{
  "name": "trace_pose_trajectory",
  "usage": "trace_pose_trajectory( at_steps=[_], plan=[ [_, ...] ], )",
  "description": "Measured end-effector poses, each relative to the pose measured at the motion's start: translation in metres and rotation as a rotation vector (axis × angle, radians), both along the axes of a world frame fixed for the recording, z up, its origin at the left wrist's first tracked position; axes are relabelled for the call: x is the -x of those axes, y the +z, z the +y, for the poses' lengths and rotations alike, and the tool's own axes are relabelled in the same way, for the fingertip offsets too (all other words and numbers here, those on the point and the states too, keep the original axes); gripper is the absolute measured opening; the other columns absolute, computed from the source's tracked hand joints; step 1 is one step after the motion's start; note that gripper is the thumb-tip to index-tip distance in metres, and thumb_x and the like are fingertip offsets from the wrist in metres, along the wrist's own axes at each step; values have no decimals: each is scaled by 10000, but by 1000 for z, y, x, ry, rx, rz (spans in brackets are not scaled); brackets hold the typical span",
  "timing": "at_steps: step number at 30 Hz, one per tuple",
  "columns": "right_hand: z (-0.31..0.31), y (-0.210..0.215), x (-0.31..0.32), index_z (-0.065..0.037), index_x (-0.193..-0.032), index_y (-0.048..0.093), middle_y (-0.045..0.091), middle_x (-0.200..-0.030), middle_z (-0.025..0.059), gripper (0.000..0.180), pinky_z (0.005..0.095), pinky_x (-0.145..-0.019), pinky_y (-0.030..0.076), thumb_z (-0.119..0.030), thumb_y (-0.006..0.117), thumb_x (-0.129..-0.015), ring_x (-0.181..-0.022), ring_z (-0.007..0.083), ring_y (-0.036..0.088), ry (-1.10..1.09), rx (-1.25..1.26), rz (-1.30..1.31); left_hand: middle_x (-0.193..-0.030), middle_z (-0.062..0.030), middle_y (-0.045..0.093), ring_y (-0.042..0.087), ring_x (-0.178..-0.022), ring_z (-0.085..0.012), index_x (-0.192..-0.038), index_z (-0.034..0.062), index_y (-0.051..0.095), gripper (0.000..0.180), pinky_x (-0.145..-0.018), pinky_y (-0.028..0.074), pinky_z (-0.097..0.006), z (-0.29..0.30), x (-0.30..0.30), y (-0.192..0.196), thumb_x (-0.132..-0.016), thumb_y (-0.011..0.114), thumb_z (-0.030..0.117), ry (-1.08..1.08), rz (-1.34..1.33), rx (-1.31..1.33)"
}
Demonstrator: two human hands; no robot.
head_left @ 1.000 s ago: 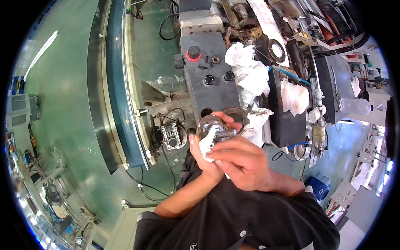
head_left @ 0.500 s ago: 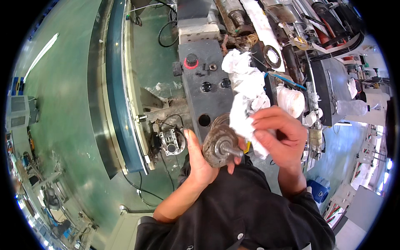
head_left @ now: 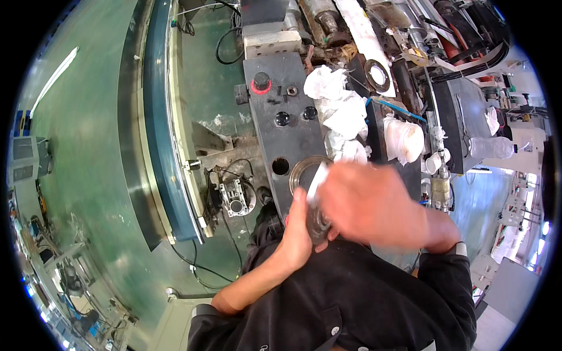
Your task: The person wipes and cleans circular industrial bearings using a white cloth, then places them onto a metal shaft on an industrial machine.
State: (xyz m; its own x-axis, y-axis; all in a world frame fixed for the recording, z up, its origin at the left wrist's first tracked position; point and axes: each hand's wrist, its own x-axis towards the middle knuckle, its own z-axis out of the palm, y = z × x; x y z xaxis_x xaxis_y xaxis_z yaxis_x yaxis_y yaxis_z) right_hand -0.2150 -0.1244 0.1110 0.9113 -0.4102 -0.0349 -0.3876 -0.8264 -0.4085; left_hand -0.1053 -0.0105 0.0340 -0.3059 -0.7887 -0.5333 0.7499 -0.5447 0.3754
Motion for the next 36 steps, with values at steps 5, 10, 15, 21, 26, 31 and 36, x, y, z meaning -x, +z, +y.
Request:
trace_pose_trajectory(
  at_steps=[5, 10, 15, 21, 26, 31, 36],
  plan=[
    [-32, -22, 21, -20, -816, 626, 636, -811, 97, 138, 291, -638, 493, -155, 627, -786, -767, 195, 632, -236, -371, -30, -925, -83, 517, 501, -613, -125, -1166, 15, 465, 713, -416, 359, -207, 0, 7, 8, -883, 285, 645, 13, 11, 219],
    [-38, -21, 37, 1, -891, 644, 660, -853, 66, 123, 247, -729, 462, -77, 673, -800, -802, 122, 609, -538, -780, -430, -995, -136, 577, 577, -700, -157, -1226, -9, 454, 755, -433, 408, -218, -10, -1, 10, -887, 254, 636, 138, 65, 280],
    [-31, -11, 39, -11, -871, 642, 653, -860, 62, 141, 268, -733, 469, -11, 698, -742, -816, 156, 624, -335, -694, -496, -1069, -114, 569, 582, -766, -154, -1310, -12, 383, 943, -495, 419, -220, -8, 1, 5, -829, 120, 754, 77, -157, 282],
    [-24, 10, 25, -84, -843, 645, 623, -875, 19, 169, 293, -571, 467, -107, 729, -697, -717, 180, 605, 109, -403, -339, -888, -39, 590, 535, -685, -96, -1360, 0, 347, 1078, -511, 397, -221, -8, 2, 9, -746, 11, 821, -12, -356, 179],
    [-4, 10, 15, -121, -783, 629, 593, -833, -33, 150, 274, -505, 455, -118, 714, -660, -663, 151, 574, 120, -167, -224, -815, -41, 553, 488, -615, -76, -1311, -26, 388, 945, -497, 364, -214, -5, 1, 8, -838, 112, 743, -60, -340, 277],
    [3, 4, 10, -89, -752, 624, 601, -780, -10, 106, 299, -506, 472, -80, 684, -665, -645, 180, 577, -55, -52, -240, -849, -78, 567, 520, -637, -112, -1269, -72, 402, 772, -541, 393, -245, 3, 10, 0, -919, 224, 593, 126, -459, 340],
    [-15, -4, 20, -3, -800, 654, 647, -752, 59, 86, 267, -625, 478, -88, 667, -788, -682, 140, 612, -371, -726, -206, -880, -114, 581, 561, -714, -156, -1257, -94, 401, 734, -607, 426, -283, 2, 11, 4, -928, 261, 548, 189, -535, 430]
  ],
)
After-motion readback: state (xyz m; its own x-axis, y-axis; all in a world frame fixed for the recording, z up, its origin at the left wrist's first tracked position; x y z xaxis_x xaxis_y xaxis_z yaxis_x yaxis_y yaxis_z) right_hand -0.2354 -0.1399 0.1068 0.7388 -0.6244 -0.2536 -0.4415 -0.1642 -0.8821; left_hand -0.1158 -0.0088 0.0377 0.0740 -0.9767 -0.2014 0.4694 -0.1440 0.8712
